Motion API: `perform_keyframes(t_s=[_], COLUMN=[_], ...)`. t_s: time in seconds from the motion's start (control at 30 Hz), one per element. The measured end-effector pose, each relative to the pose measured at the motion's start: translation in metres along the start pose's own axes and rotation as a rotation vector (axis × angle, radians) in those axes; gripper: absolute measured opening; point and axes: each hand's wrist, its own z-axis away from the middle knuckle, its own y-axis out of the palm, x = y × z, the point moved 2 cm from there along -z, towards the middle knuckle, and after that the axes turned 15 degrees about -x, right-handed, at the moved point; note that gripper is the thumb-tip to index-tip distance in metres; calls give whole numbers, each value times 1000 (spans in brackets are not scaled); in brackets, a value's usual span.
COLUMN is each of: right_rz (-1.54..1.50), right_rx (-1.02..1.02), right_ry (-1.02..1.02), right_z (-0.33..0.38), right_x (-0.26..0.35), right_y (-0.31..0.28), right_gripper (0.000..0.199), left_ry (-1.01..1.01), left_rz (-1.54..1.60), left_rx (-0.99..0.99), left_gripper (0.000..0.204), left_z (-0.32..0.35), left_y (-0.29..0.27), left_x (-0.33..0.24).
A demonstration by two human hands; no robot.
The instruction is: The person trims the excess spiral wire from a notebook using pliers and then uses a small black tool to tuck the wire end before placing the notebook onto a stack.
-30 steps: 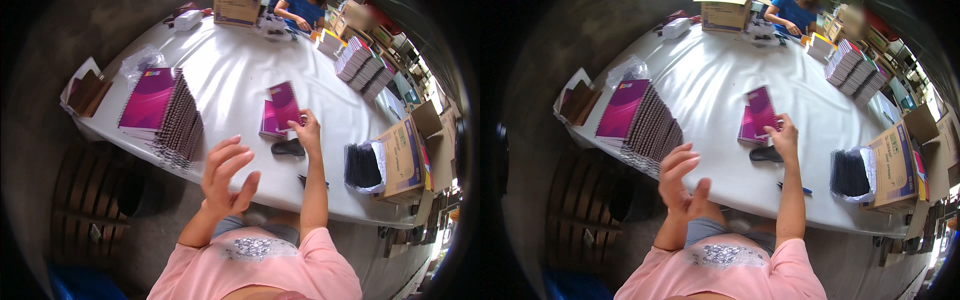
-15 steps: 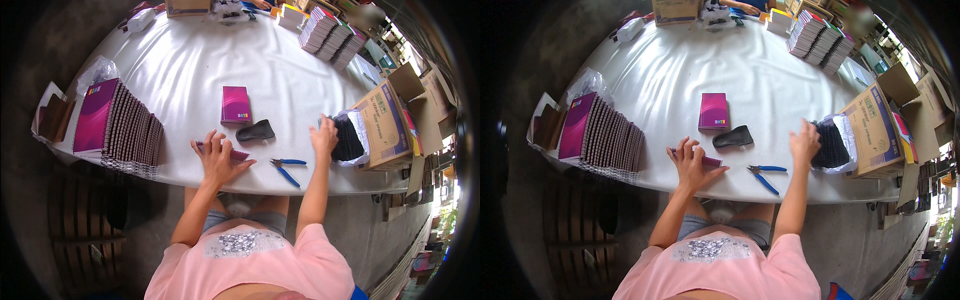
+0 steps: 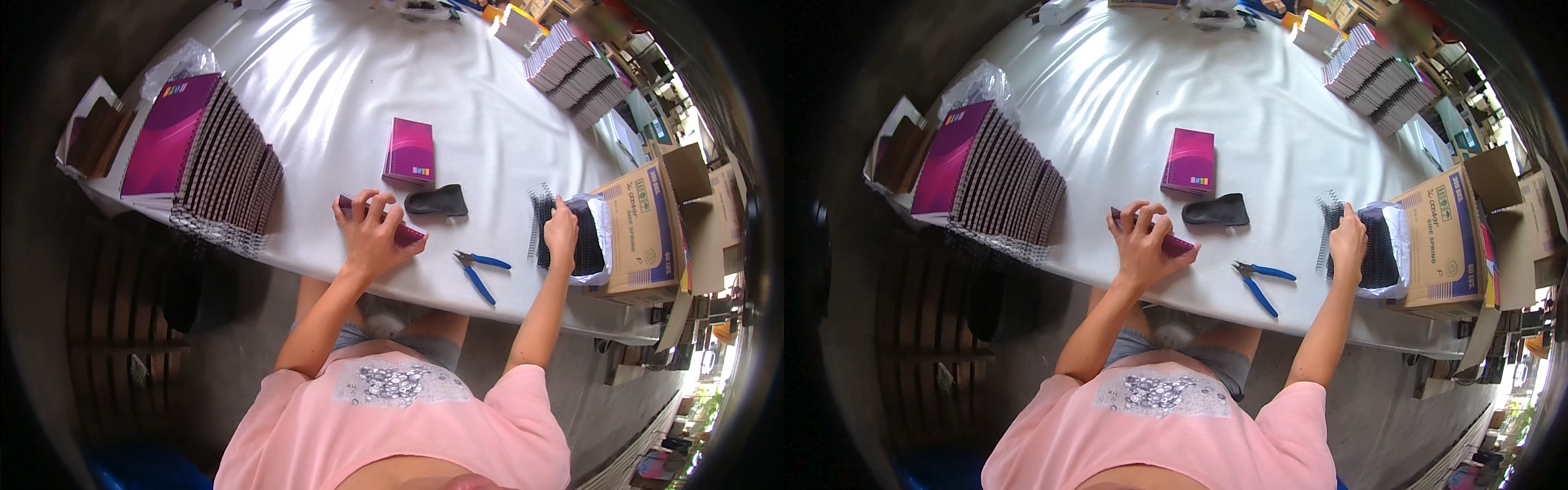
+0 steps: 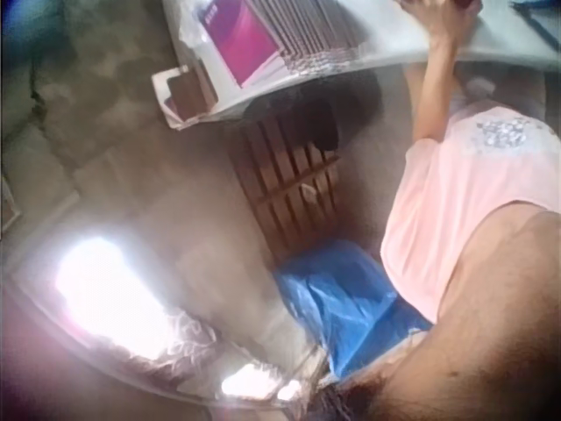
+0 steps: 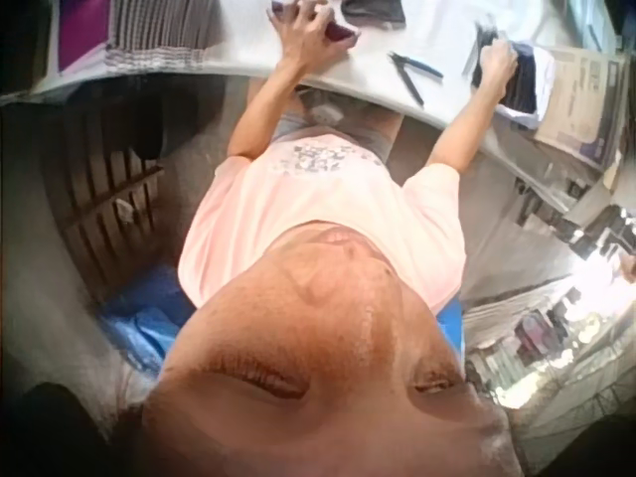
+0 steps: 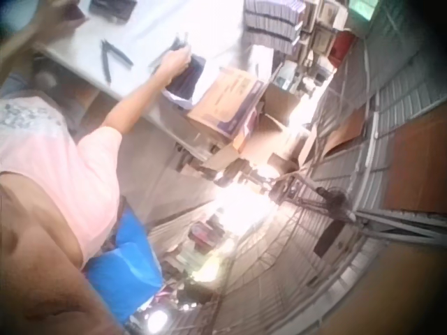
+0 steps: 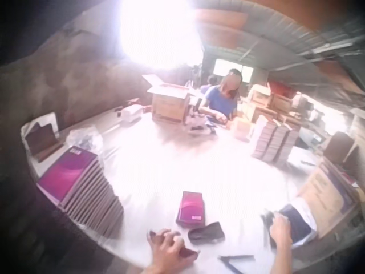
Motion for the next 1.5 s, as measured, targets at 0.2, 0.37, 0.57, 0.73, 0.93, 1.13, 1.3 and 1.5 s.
perform_keyframes(t_s=[0.2, 0.37, 0.57, 0.73, 0.93, 1.13, 1.3, 1.5], right_rz=[-372, -1003, -1160, -1187, -1284, -1146, -1114, -1001], right_rx=[35, 427, 266, 639, 835, 777, 296, 702], right_ry=[-317, -272, -267, -208, -288, -58, -462, -114], right_z=[44, 99, 115, 116, 109, 114, 114, 111], right_x=[62, 127, 139, 134, 139, 143, 137, 131], right_y=[-35, -38, -20, -10, -11, -24, -23, -13], right_gripper=[43, 22, 15, 18, 22, 26, 19, 19], left_ry=[1, -6, -19, -12, -13, -3, 18, 52], left_rz=[47, -1, 20, 55, 42, 2, -13, -19], left_rx=[-26, -44, -47, -28, 18, -13, 57, 11], left_gripper=[44, 41, 37, 35, 37, 47, 52, 50], left_z=[0, 5, 4, 3, -1, 2, 4, 1], left_y=[1, -1, -1, -4, -5, -5, -7, -6], left_x=[1, 2, -1, 0, -1, 4, 6, 6])
